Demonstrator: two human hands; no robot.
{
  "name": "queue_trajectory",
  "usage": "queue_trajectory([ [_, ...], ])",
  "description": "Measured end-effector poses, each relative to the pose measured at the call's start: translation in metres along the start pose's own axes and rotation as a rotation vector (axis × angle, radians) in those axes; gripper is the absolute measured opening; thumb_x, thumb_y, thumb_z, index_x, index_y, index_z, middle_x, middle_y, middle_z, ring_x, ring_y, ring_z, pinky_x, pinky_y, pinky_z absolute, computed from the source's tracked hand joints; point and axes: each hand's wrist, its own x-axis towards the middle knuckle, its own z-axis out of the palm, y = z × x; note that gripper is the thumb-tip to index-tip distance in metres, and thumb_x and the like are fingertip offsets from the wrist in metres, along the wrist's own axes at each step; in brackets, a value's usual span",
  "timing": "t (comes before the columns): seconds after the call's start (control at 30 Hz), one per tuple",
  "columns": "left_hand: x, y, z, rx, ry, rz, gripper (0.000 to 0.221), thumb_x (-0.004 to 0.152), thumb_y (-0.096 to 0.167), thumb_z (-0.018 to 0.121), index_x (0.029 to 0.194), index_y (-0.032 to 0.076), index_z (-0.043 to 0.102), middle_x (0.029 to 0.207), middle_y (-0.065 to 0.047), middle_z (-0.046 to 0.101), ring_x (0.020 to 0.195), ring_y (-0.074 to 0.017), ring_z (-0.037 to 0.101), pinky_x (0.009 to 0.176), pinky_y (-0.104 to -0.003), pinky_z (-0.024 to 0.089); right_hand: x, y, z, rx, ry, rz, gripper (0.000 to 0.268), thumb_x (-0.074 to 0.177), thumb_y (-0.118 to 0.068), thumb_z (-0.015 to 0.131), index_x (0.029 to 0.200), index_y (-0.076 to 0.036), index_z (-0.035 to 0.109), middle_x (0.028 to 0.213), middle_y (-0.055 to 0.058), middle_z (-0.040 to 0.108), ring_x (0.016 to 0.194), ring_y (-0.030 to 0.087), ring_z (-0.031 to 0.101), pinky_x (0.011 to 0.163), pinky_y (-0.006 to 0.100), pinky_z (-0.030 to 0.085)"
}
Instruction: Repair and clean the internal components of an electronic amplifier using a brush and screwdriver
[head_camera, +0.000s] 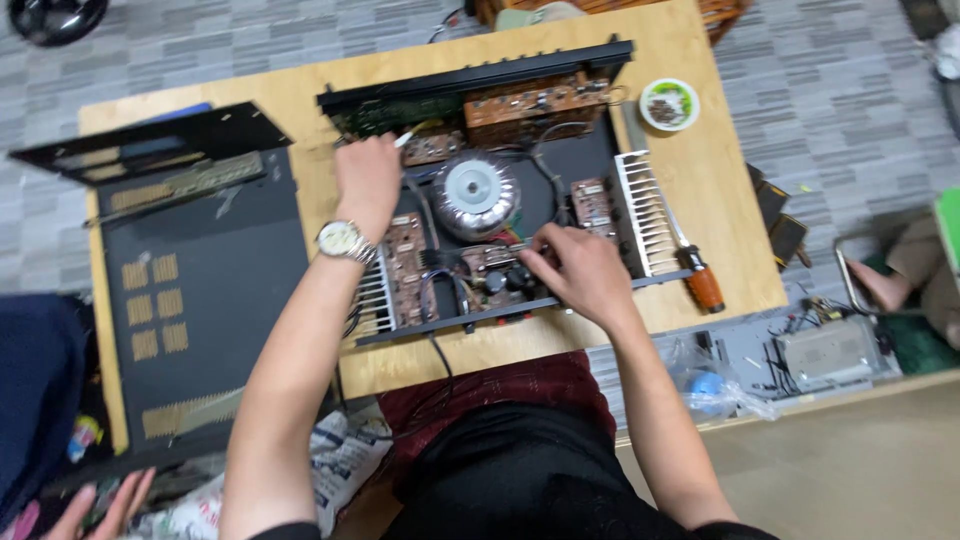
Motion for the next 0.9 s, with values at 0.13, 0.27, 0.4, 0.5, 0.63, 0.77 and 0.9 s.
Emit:
queue_trajectory([
  [0.13,-0.008,-0.006,-0.021,0.068,-0.031,0.024,0.014,0.099,0.034,0.065,0.095,0.025,0.074,0.075,0.006,0.076,0.071,-0.0174,0.077,0.061,-0.032,0.057,-0.002,-0.002,-0.002,0.035,0.002,0.012,0.019,0.098,-0.031,0.066,0.099,-0.013,0.066,0.074,0.014,0.07,0.081,0.038,0.072,0.073,0.047,0.056],
  [0.27,-0.015,-0.01,-0.038,0.03,-0.059,0.034,0.02,0.102,0.038,0.064,0.1,0.019,0.072,0.074,0.001,0.075,0.07,-0.0225,0.077,0.061,-0.036,0.059,-0.002,0.0,-0.002,0.006,-0.008,0.021,0.019,0.101,-0.033,0.062,0.1,-0.014,0.065,0.074,0.011,0.069,0.08,0.034,0.072,0.072,0.044,0.057],
  [0.4,-0.014,-0.009,-0.041,-0.052,-0.09,0.062,0.023,0.105,0.037,0.059,0.107,0.017,0.07,0.075,-0.004,0.075,0.072,-0.0279,0.077,0.063,-0.042,0.06,-0.002,-0.001,-0.002,-0.007,-0.044,0.015,0.019,0.102,-0.034,0.06,0.1,-0.016,0.065,0.072,0.008,0.068,0.078,0.031,0.072,0.071,0.042,0.057],
  [0.5,-0.01,-0.001,-0.049,-0.097,-0.065,0.091,0.025,0.107,0.038,0.054,0.109,0.018,0.07,0.075,-0.005,0.075,0.072,-0.0297,0.078,0.064,-0.044,0.06,-0.002,-0.001,-0.001,-0.004,-0.076,0.029,0.02,0.101,-0.034,0.061,0.101,-0.014,0.066,0.073,0.011,0.069,0.077,0.033,0.073,0.071,0.045,0.057],
  [0.63,0.003,0.006,-0.035,-0.087,-0.033,0.107,0.025,0.107,0.038,0.056,0.112,0.019,0.07,0.076,-0.005,0.075,0.073,-0.0293,0.078,0.066,-0.042,0.06,0.0,-0.001,-0.003,-0.006,-0.06,0.023,0.019,0.1,-0.034,0.062,0.101,-0.015,0.065,0.073,0.01,0.068,0.077,0.034,0.072,0.07,0.044,0.057],
  [0.77,0.01,0.011,-0.023,-0.115,-0.025,0.103,0.022,0.105,0.036,0.059,0.112,0.018,0.071,0.075,-0.006,0.074,0.072,-0.03,0.077,0.066,-0.043,0.059,0.0,-0.001,-0.003,-0.014,-0.069,0.03,0.02,0.101,-0.035,0.06,0.1,-0.016,0.065,0.073,0.007,0.068,0.076,0.03,0.073,0.07,0.041,0.058],
  [0.9,0.004,0.007,-0.019,-0.056,-0.064,0.072,0.021,0.105,0.036,0.059,0.106,0.019,0.071,0.074,-0.002,0.074,0.069,-0.0265,0.076,0.063,-0.04,0.058,-0.001,-0.003,-0.005,0.016,-0.067,0.019,0.019,0.101,-0.034,0.061,0.099,-0.015,0.065,0.075,0.009,0.069,0.08,0.032,0.072,0.072,0.042,0.058],
])
